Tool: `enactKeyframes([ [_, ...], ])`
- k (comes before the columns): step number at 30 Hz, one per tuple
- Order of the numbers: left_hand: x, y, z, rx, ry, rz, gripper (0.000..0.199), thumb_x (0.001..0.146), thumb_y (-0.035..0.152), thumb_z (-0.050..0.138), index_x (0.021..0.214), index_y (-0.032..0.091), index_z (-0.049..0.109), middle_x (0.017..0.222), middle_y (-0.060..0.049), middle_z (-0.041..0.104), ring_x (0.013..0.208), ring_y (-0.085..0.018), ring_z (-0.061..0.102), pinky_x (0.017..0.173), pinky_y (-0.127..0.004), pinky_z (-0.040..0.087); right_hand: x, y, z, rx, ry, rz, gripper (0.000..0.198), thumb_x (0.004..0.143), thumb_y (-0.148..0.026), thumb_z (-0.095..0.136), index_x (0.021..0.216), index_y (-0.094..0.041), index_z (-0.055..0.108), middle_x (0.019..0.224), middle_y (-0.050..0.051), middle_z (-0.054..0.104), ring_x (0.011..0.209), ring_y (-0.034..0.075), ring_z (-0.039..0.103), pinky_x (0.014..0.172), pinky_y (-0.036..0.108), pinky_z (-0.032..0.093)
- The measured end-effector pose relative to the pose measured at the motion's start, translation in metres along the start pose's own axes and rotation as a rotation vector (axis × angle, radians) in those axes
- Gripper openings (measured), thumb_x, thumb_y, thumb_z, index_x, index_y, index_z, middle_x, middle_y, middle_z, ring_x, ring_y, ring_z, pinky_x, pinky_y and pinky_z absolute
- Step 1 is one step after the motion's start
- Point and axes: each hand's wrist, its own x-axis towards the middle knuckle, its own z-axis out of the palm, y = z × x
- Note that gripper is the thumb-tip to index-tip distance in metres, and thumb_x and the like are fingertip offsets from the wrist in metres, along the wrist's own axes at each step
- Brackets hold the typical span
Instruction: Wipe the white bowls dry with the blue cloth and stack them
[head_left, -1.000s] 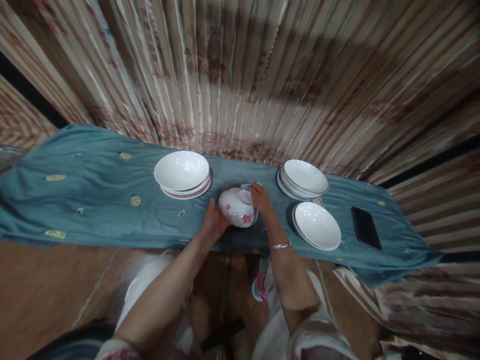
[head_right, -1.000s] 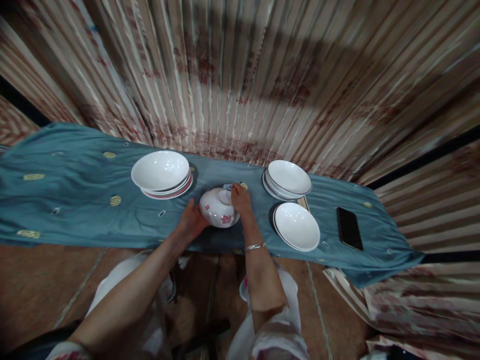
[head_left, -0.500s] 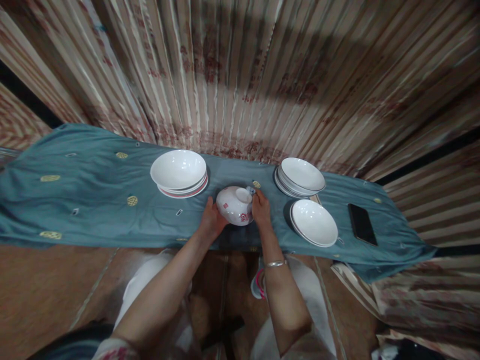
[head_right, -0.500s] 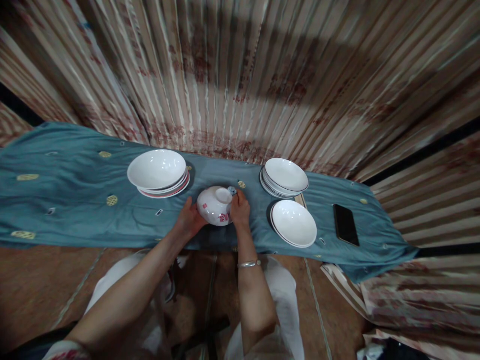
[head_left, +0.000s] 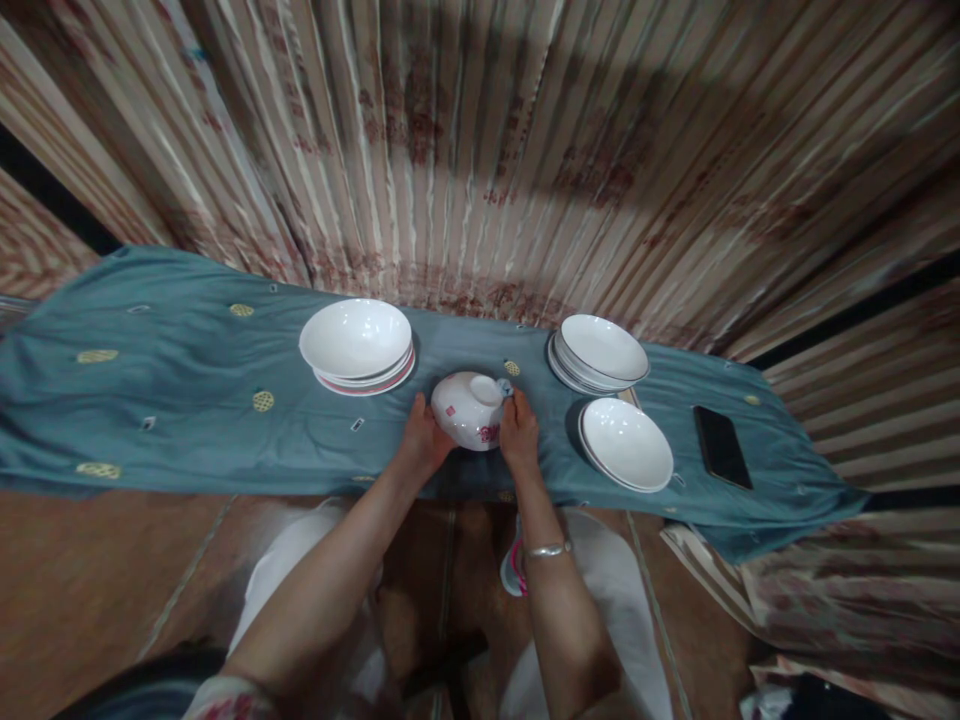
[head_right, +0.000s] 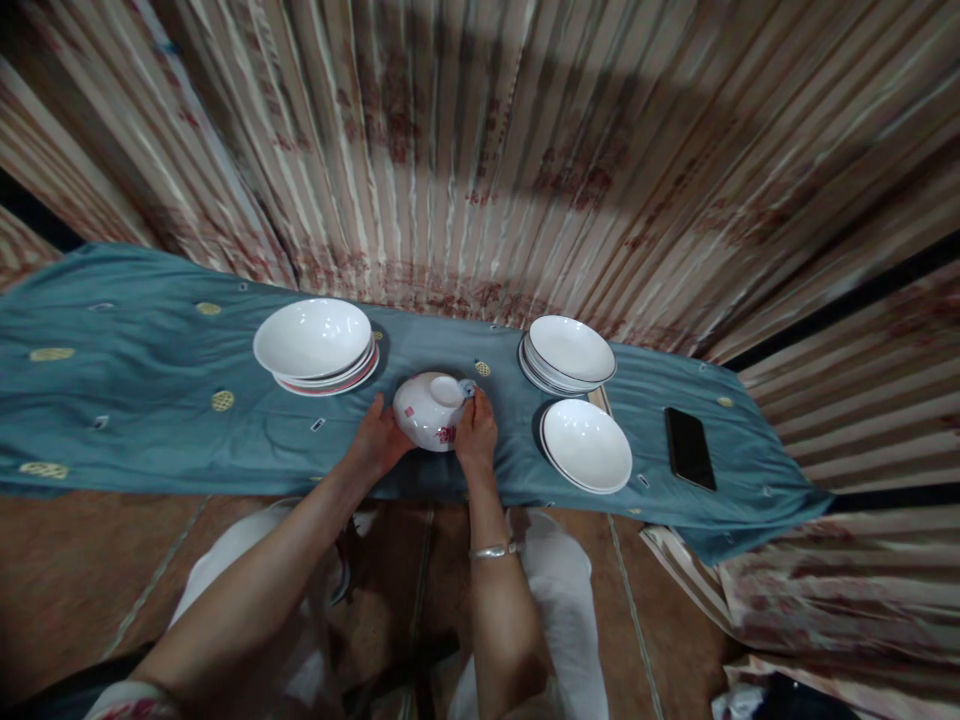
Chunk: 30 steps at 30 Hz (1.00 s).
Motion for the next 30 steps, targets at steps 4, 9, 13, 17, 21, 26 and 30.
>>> enactKeyframes([
  [4, 0.001, -0.001, -0.002, -0.002, -0.029, -0.007, 0.060, 0.102, 0.049, 0.023, 0.148, 0.016, 0.045, 0.125, -0.015, 0.071, 0.121, -0.031, 0.064, 0.105, -0.049, 0.049, -0.013, -0.001, 0.001, -0.005, 0.024, -0.034, 0.050, 0.098, -0.027, 0.030, 0.136, -0.012, 0.058, 0.136, 0.018, 0.063, 0.129, 0.025, 0.057, 0.114, 0.047, 0.041],
  [9, 0.001, -0.001, -0.002, -0.037, -0.063, 0.014, 0.059, 0.103, 0.047, 0.024, 0.148, 0.016, 0.046, 0.125, -0.014, 0.071, 0.121, -0.031, 0.064, 0.105, -0.049, 0.049, -0.033, -0.005, 0.002, -0.052, 0.043, -0.074, 0.054, 0.101, -0.033, 0.027, 0.143, -0.008, 0.050, 0.143, 0.022, 0.056, 0.137, 0.027, 0.049, 0.114, 0.049, 0.041],
  [13, -0.002, -0.001, 0.002, -0.058, -0.064, 0.014, 0.057, 0.104, 0.046, 0.022, 0.147, 0.017, 0.047, 0.127, -0.014, 0.071, 0.123, -0.028, 0.064, 0.108, -0.046, 0.047, -0.050, -0.009, 0.001, -0.113, 0.045, -0.095, 0.057, 0.104, -0.038, 0.023, 0.149, -0.008, 0.042, 0.150, 0.024, 0.047, 0.144, 0.028, 0.041, 0.113, 0.053, 0.041],
  [17, -0.002, -0.002, 0.002, -0.073, -0.089, 0.026, 0.058, 0.104, 0.045, 0.021, 0.148, 0.016, 0.045, 0.133, -0.014, 0.068, 0.121, -0.026, 0.065, 0.107, -0.040, 0.048, -0.066, -0.013, 0.001, -0.092, 0.032, -0.069, 0.058, 0.104, -0.041, 0.027, 0.152, -0.009, 0.036, 0.156, 0.026, 0.040, 0.148, 0.032, 0.035, 0.113, 0.060, 0.039],
  [21, -0.002, -0.002, 0.000, -0.050, -0.095, 0.026, 0.060, 0.104, 0.046, 0.021, 0.151, 0.016, 0.043, 0.130, -0.014, 0.070, 0.120, -0.028, 0.065, 0.107, -0.044, 0.048, -0.080, -0.017, 0.002, -0.092, 0.026, -0.055, 0.060, 0.104, -0.043, 0.028, 0.154, -0.011, 0.034, 0.158, 0.026, 0.036, 0.149, 0.033, 0.032, 0.115, 0.061, 0.037],
  [26, -0.003, -0.002, 0.001, -0.054, -0.095, 0.027, 0.060, 0.104, 0.045, 0.022, 0.151, 0.016, 0.044, 0.125, -0.014, 0.072, 0.120, -0.027, 0.066, 0.106, -0.042, 0.048, -0.101, -0.023, 0.002, -0.124, -0.001, -0.100, 0.059, 0.106, -0.040, 0.026, 0.159, -0.015, 0.025, 0.163, 0.024, 0.025, 0.153, 0.033, 0.024, 0.114, 0.064, 0.037],
  [30, -0.005, -0.002, 0.003, -0.041, -0.061, 0.019, 0.060, 0.104, 0.047, 0.020, 0.148, 0.014, 0.046, 0.125, -0.014, 0.072, 0.121, -0.026, 0.065, 0.108, -0.041, 0.047, -0.115, -0.027, 0.001, -0.137, -0.021, -0.162, 0.057, 0.105, -0.032, 0.030, 0.159, -0.013, 0.026, 0.165, 0.024, 0.020, 0.155, 0.033, 0.018, 0.116, 0.064, 0.034],
])
